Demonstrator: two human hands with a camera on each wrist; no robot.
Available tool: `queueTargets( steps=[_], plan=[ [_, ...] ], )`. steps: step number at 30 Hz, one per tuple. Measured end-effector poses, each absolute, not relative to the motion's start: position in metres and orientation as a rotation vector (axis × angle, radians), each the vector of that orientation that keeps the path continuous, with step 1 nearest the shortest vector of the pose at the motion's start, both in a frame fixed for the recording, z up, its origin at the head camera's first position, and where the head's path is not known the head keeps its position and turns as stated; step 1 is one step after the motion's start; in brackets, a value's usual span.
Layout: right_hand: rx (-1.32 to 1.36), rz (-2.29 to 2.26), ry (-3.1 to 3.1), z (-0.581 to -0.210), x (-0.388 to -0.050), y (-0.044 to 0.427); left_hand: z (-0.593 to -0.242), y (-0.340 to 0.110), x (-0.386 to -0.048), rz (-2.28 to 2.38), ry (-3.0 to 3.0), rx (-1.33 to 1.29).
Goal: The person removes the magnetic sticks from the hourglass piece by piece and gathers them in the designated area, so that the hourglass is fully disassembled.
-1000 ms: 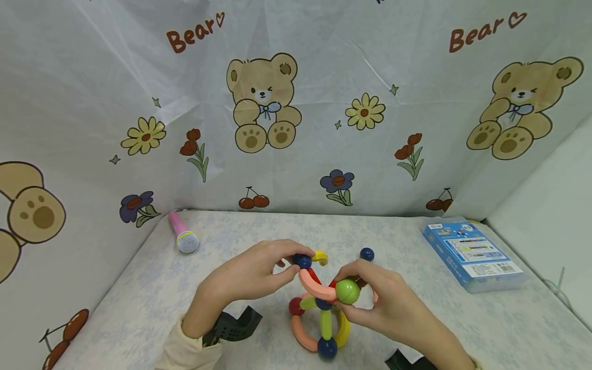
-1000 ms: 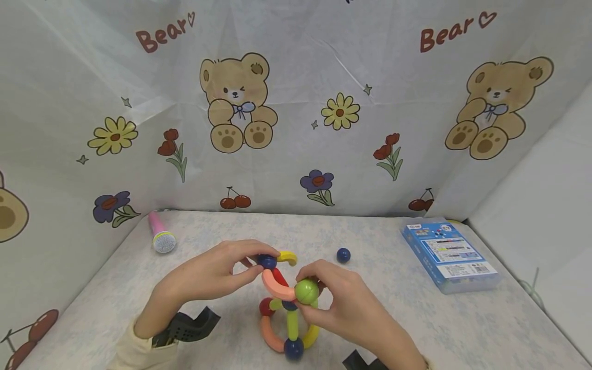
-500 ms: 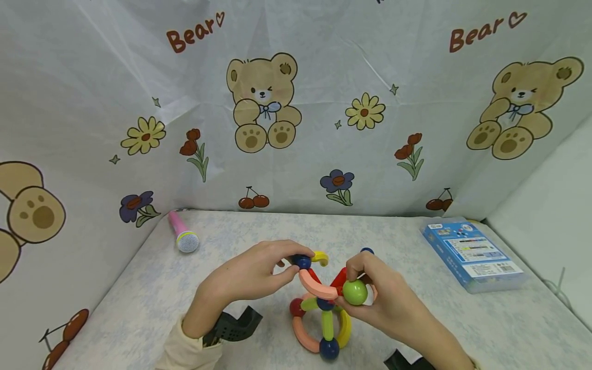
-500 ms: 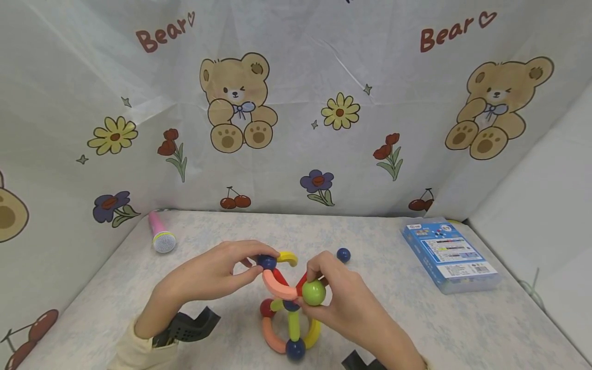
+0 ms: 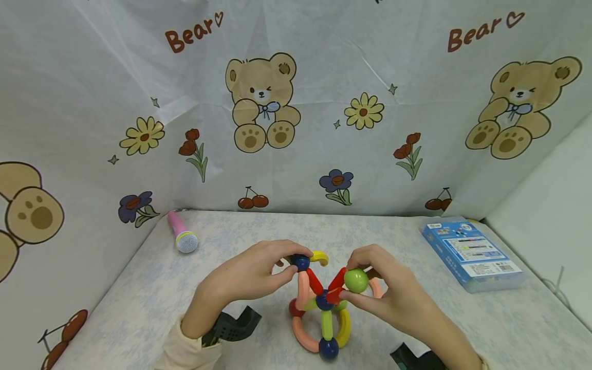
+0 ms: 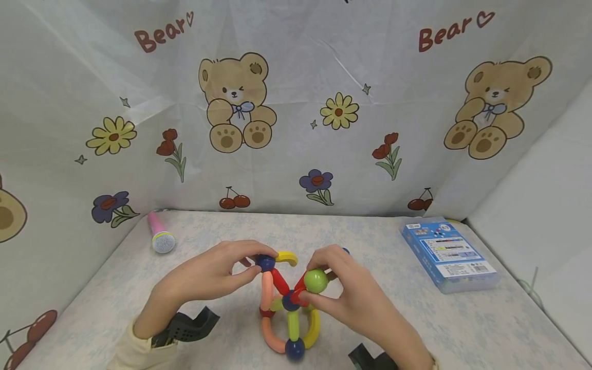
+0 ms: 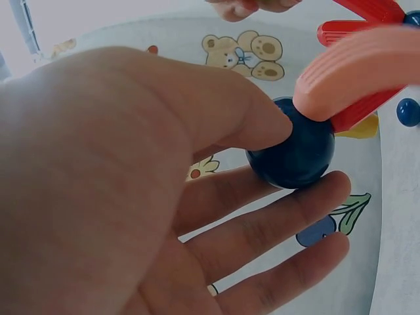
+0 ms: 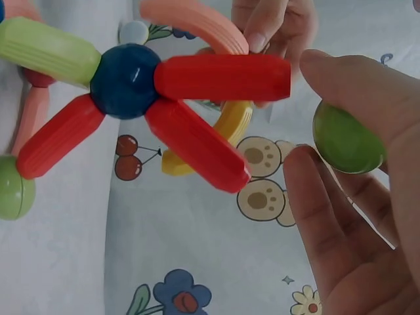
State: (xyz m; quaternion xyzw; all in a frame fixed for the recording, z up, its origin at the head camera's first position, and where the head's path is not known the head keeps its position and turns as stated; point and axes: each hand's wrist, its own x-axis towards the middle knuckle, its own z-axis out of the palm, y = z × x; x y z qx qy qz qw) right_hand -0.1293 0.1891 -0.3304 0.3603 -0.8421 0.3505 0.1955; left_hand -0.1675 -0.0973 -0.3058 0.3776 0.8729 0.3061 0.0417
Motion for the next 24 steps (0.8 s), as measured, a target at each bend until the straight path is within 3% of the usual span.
queueTargets(
  steps=[11, 24],
  plan=[
    [0.844, 0.933, -2.281, -0.341, -0.149, 0.205, -0.305, -0.097, -0.167, 0.925, 2.682, 1.139],
    [0.439, 1.012, -2.425, -0.379, -0.185, 0.242, -0.305, -0.097, -0.166, 0.923, 2.683, 1.137]
  ],
)
